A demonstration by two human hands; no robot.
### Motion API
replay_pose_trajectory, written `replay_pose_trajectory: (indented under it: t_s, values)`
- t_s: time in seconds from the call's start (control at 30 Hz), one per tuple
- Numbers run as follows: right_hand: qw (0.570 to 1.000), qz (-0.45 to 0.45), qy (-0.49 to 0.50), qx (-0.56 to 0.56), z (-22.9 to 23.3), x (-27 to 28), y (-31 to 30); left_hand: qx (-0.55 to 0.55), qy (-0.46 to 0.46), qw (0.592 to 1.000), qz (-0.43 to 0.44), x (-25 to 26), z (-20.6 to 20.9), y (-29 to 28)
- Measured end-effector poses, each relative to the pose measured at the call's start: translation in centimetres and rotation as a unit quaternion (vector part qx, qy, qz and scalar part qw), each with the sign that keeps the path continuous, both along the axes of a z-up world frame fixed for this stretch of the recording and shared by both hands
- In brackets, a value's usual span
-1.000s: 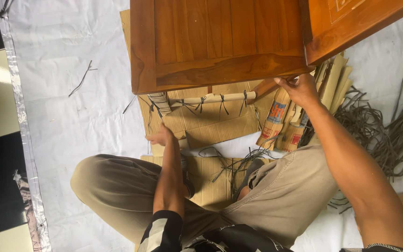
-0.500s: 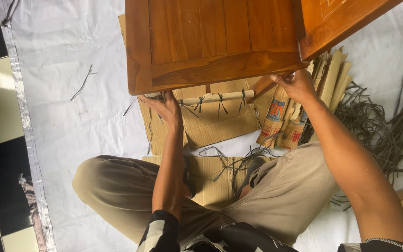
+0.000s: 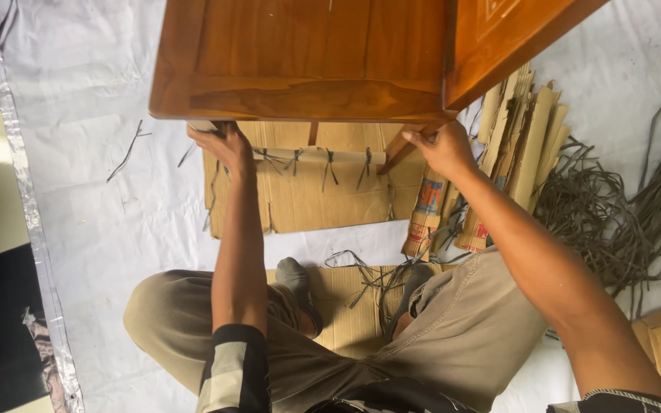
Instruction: Tying black plastic straps to the base and legs of a wooden chair for packaging.
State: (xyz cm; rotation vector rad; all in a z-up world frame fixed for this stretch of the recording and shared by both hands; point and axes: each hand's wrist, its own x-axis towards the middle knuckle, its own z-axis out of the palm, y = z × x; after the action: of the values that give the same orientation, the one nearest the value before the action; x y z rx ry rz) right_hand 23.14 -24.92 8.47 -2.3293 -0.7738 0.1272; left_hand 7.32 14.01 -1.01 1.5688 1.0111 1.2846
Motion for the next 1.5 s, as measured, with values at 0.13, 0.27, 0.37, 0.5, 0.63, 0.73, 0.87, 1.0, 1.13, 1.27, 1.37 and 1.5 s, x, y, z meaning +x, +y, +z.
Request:
replay_pose_trajectory:
  t_s: [0.13, 0.27, 0.37, 0.5, 0.63, 0.73, 0.87, 1.0, 1.13, 1.27, 1.37, 1.5]
  values:
    - [0.999, 0.019, -0.006, 0.038, 0.6, -0.9, 2.0, 0.015, -0.037, 0.999, -0.034, 1.5, -0.4, 3.8]
    - [0.994, 0.039, -0.038, 0.09, 0.1, -1.6, 3.8, -0.009, -0.105, 0.99, -0.099, 3.7, -4.4, 10.0]
    - [0.994, 0.01, -0.02, 0.103, -0.3, -2.3, 5.1, 0.005, -0.048, 0.991, -0.125, 3.8, -5.3, 13.5]
    - [0.988, -0.023, 0.01, 0.154, -0.1, -3.5, 6.3, -0.012, 0.072, 0.987, -0.145, 3.3, -2.5, 14.7]
    - [0.987, -0.037, 0.024, 0.152, 0.2, -5.0, 6.8, -0.013, 0.127, 0.983, -0.132, 3.5, -3.0, 16.3]
    - [0.988, -0.043, 0.024, 0.147, 0.3, -6.2, 7.1, -0.01, 0.116, 0.982, -0.152, 3.9, -3.7, 17.9]
    - [0.984, -0.039, -0.101, 0.143, 0.3, -9.0, 7.8, -0.024, 0.142, 0.976, -0.162, 4.0, -3.9, 19.2]
    - [0.99, -0.053, -0.029, 0.131, -0.9, -11.8, 8.2, -0.033, 0.181, 0.974, -0.136, 5.0, -7.5, 22.5]
    - [0.987, -0.067, -0.03, 0.139, -0.5, -13.8, 7.9, -0.041, 0.158, 0.974, -0.156, 4.6, -3.0, 18.7]
    - [0.987, -0.042, 0.012, 0.151, -1.1, -14.9, 6.6, -0.033, 0.068, 0.983, -0.168, 4.9, -1.9, 15.9]
    - [0.993, -0.011, 0.082, 0.086, -5.6, -15.8, 4.3, -0.071, 0.057, 0.99, -0.105, 5.7, -4.7, 13.5]
    - [0.99, -0.006, 0.129, -0.051, -15.5, -19.4, -0.3, -0.06, 0.267, 0.962, -0.022, 3.0, -6.3, 4.0]
